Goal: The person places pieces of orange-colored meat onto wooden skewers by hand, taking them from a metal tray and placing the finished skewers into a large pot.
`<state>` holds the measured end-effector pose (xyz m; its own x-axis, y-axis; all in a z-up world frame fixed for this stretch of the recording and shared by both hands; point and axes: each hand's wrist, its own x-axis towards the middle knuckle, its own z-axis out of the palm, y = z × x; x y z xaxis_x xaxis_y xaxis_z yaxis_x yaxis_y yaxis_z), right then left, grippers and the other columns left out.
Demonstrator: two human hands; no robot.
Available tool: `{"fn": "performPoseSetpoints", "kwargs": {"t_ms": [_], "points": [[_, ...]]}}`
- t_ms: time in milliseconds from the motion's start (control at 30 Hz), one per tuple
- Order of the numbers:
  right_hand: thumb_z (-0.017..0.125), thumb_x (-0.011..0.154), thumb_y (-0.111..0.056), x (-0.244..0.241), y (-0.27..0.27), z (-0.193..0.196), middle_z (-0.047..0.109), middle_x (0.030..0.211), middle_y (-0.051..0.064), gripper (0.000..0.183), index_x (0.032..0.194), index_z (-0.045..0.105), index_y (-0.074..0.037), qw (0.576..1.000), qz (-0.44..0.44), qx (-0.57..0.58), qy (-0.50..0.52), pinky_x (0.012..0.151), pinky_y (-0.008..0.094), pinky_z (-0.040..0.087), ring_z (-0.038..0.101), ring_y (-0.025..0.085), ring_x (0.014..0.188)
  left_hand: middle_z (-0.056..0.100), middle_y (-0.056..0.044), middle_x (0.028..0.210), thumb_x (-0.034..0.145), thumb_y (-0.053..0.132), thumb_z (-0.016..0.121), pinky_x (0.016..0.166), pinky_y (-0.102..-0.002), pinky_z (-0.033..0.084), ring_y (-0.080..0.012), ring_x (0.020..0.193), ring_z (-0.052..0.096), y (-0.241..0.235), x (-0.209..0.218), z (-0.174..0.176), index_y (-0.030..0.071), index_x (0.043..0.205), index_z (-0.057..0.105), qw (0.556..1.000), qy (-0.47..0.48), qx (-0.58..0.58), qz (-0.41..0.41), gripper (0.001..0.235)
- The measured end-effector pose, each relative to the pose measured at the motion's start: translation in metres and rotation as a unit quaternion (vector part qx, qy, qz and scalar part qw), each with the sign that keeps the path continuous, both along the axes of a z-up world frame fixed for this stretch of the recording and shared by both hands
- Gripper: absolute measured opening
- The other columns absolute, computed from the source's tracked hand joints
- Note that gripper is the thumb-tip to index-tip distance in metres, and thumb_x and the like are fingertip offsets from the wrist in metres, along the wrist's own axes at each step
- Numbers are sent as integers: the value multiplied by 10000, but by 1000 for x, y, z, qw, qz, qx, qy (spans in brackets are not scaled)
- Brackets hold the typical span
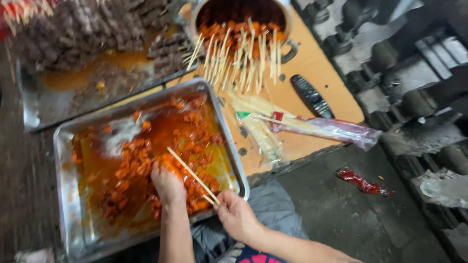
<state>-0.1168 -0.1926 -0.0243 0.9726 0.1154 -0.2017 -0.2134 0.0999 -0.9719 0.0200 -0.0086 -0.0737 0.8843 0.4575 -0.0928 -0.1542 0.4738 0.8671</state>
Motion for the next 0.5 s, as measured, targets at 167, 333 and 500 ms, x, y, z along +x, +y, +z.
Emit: {"fn": "performPoseSetpoints", "kwargs": {"t_ms": [167,333,500], "points": [[548,1013,-64,4,-5,-1,523,760,-65,110,918,604,-57,1000,24,-7,-4,610,242,434,474,59,720,684,-81,1046,1009,241,600,821,-332,535,-185,932,632,1,2,-9,-9,1192,651,996,53,73,23,314],[562,996,-62,7,-16,11,518,717,-46,68,942,602,-66,998,38,15,37,520,233,386,453,57,617,676,-98,1007,1026,403,591,683,-353,492,-196,778,563,-3,-17,38,113,1323,642,990,60,-127,-20,418],[590,1014,-104,7,-20,21,543,667,-26,84,939,574,-72,994,42,55,83,425,228,391,458,53,494,711,-85,993,1033,323,552,692,-341,601,-176,802,703,-32,-43,76,28,1239,606,980,65,-177,-64,364]]}}
